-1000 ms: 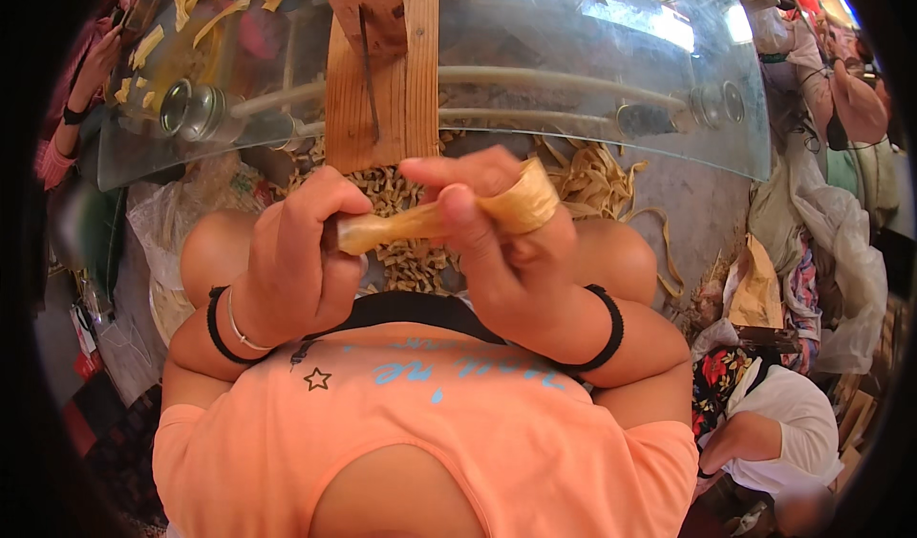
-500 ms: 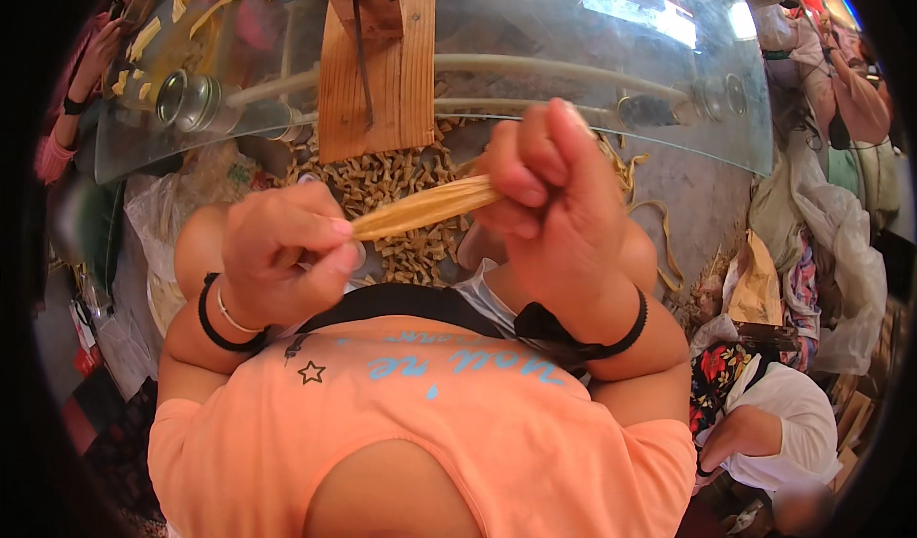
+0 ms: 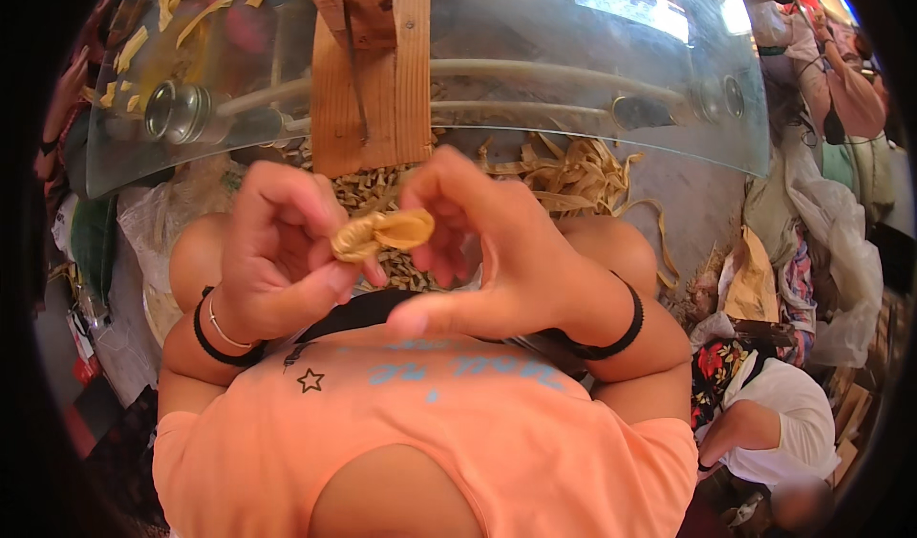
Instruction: The person ties and folds strips of dried plant husks into small decorative knots by hand. They wrap a strip around their fingers, pull it through to create a knot, and place the finished item onto a pile on the floor.
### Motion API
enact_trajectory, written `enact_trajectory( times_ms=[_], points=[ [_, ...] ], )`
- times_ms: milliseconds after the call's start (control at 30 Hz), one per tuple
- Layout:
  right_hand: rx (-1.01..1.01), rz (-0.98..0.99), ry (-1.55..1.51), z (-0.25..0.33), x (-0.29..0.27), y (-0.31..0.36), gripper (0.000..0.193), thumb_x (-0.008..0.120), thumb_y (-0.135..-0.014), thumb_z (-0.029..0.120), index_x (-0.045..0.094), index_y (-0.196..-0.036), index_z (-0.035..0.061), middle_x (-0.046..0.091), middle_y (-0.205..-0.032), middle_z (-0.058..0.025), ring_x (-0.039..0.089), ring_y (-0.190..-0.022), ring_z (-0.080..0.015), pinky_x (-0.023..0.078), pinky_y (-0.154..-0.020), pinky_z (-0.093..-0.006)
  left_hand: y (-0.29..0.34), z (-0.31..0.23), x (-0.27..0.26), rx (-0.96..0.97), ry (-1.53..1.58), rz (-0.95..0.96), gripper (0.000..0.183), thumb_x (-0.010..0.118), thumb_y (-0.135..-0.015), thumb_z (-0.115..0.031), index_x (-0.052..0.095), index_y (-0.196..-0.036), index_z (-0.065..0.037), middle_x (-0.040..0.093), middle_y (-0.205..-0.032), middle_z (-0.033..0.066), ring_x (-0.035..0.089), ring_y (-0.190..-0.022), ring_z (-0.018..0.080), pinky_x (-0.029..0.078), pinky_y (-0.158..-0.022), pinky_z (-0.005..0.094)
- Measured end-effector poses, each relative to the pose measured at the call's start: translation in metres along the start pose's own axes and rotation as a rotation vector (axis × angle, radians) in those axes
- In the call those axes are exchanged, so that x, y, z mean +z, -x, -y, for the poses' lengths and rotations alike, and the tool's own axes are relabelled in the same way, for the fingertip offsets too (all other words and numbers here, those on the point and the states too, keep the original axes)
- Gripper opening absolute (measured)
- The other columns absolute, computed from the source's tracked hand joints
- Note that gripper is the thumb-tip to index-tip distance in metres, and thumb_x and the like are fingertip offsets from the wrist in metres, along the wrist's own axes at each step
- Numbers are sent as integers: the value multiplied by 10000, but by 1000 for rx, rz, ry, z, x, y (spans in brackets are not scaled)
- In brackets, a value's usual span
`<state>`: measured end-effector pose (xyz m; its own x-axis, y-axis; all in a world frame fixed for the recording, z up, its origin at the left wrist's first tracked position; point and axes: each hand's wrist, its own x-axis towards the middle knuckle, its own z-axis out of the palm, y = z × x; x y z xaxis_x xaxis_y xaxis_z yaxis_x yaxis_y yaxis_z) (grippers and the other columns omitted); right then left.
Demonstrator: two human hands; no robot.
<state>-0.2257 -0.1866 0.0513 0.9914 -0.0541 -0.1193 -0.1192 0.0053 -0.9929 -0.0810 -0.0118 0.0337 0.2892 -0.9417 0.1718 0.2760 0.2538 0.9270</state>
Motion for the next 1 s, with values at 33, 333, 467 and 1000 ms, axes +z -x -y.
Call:
enact_trajectory(
  times_ms=[33,333,467,1000],
  points=[
    [-141,-60,38,4,3,-3,478,847,-749,260,564,-1033,1,622,-877,-56,594,-720,-98,470,-618,-235,-1,2,-1,7,-86,46,374,596,-827,102,416,-1126,-34,481,-831,27,530,-701,69,513,-702,267],
    [-174,-405,51,-3,-3,-36,185,625,-946,67,579,-1108,-8,608,-879,-1,569,-733,-44,452,-645,-177,-17,-5,-24,50,-634,-312,220,738,-835,-69,619,-1015,-25,615,-858,28,515,-661,61,404,-566,202],
    [-64,-532,-132,0,-4,-50,141,656,-928,90,606,-1028,4,641,-865,1,608,-792,-64,509,-699,-226,-34,-5,-30,87,-673,-398,135,696,-873,-72,629,-976,-17,623,-846,40,569,-736,91,455,-653,230],
    [-717,-467,559,-16,-5,-19,277,752,-807,118,619,-1023,7,633,-878,-109,572,-640,-207,461,-567,-294,13,-38,-31,-175,-165,-183,214,676,-880,-130,637,-1070,-38,554,-822,68,517,-746,146,429,-697,270]
  ],
)
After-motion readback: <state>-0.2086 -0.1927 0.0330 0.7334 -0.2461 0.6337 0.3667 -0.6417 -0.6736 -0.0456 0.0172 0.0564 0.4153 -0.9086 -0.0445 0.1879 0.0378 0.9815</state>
